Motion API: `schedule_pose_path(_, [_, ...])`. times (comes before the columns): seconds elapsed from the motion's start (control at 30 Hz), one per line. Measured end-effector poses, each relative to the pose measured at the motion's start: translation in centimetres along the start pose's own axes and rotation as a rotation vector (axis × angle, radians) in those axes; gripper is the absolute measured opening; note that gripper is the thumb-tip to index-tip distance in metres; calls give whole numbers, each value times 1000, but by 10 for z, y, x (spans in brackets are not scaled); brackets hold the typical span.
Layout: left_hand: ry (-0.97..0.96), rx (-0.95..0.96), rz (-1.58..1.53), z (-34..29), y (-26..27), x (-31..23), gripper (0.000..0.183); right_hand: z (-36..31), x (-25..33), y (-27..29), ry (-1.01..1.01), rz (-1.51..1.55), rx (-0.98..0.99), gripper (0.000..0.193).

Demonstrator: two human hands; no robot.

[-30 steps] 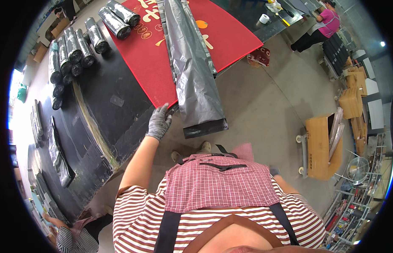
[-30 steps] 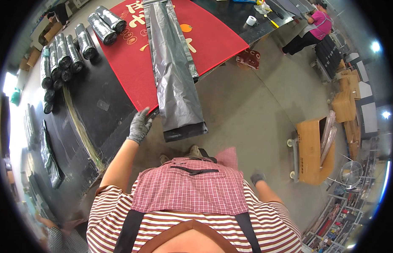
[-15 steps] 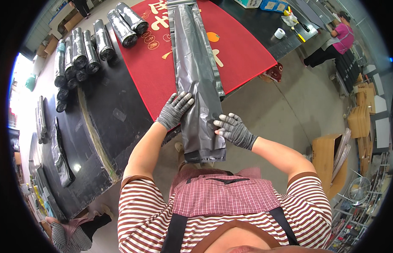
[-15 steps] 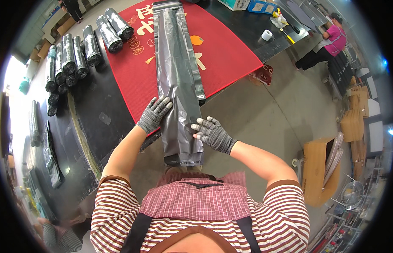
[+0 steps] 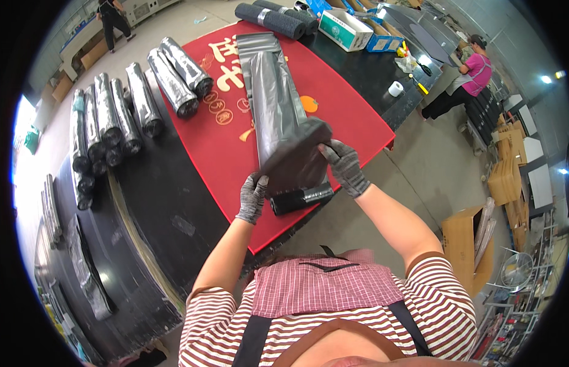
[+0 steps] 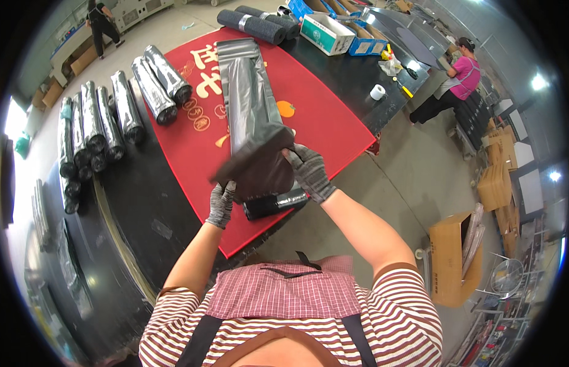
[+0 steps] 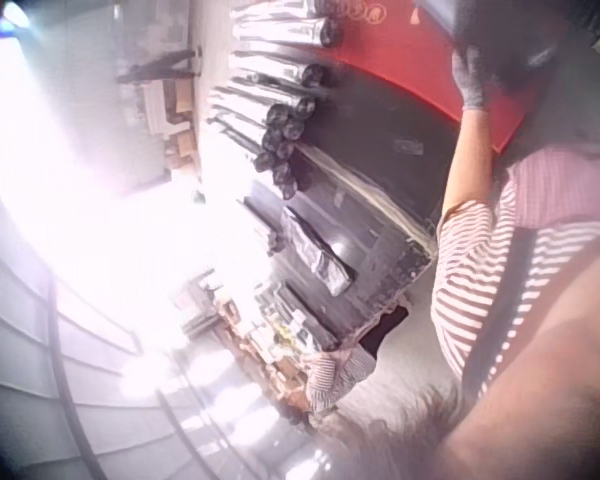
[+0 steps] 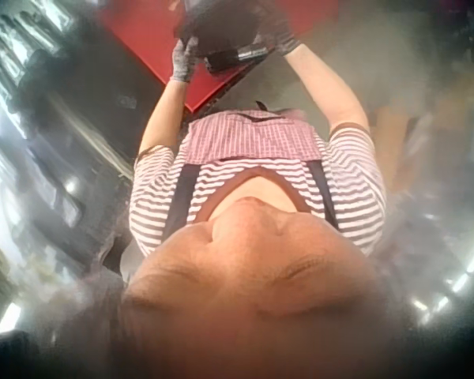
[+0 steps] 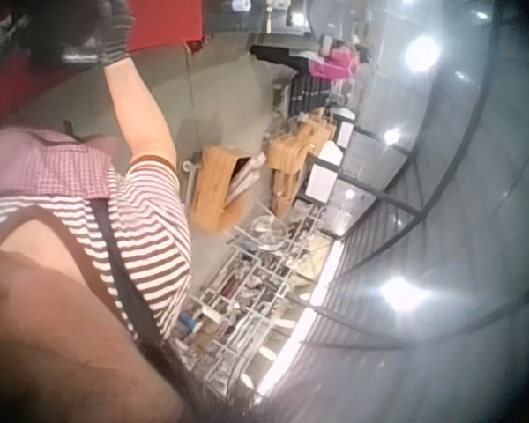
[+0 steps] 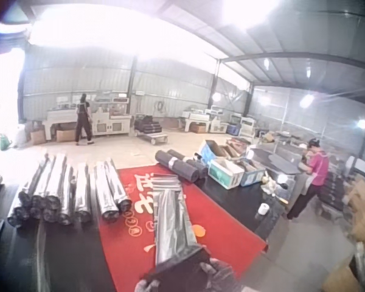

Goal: The person slides a roll of plastic film into a grey plastic bag, tucks the ends of the bag, and places the packaged roll onto a stack on the workbench.

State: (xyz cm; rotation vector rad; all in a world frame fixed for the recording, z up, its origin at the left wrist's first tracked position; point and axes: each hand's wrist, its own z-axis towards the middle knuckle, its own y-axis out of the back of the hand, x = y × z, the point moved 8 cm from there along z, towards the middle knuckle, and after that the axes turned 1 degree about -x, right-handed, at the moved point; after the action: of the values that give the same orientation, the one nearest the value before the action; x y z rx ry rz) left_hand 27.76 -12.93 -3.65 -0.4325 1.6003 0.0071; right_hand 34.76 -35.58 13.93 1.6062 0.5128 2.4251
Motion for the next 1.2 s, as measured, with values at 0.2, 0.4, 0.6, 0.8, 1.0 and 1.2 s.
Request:
schedule_pose_path(0.2, [-44, -272, -150, 55, 2, -55, 35, 67, -22, -41, -253, -221, 66, 25])
schedule_pose_path(0.4, [19, -414, -23, 93, 6, -63, 30, 101, -67, -62, -266, 136, 3, 25])
schedule_pose_path(0.6, [-70, -405, -90, 116, 16, -19, 21, 110, -106, -86, -392, 352, 134, 54])
schedule_pose_path(0.8, [-99, -410, -183, 97, 14, -36, 25, 107, -117, -80, -399, 264, 173, 60])
schedule_pose_path(1.0, [36, -249, -406, 102, 22, -69, 22, 110, -95, -77, -449, 584, 202, 60])
schedule_pose_path(1.2, [2, -330, -138, 120, 32, -87, 17, 117, -90, -71, -275, 403, 202, 58])
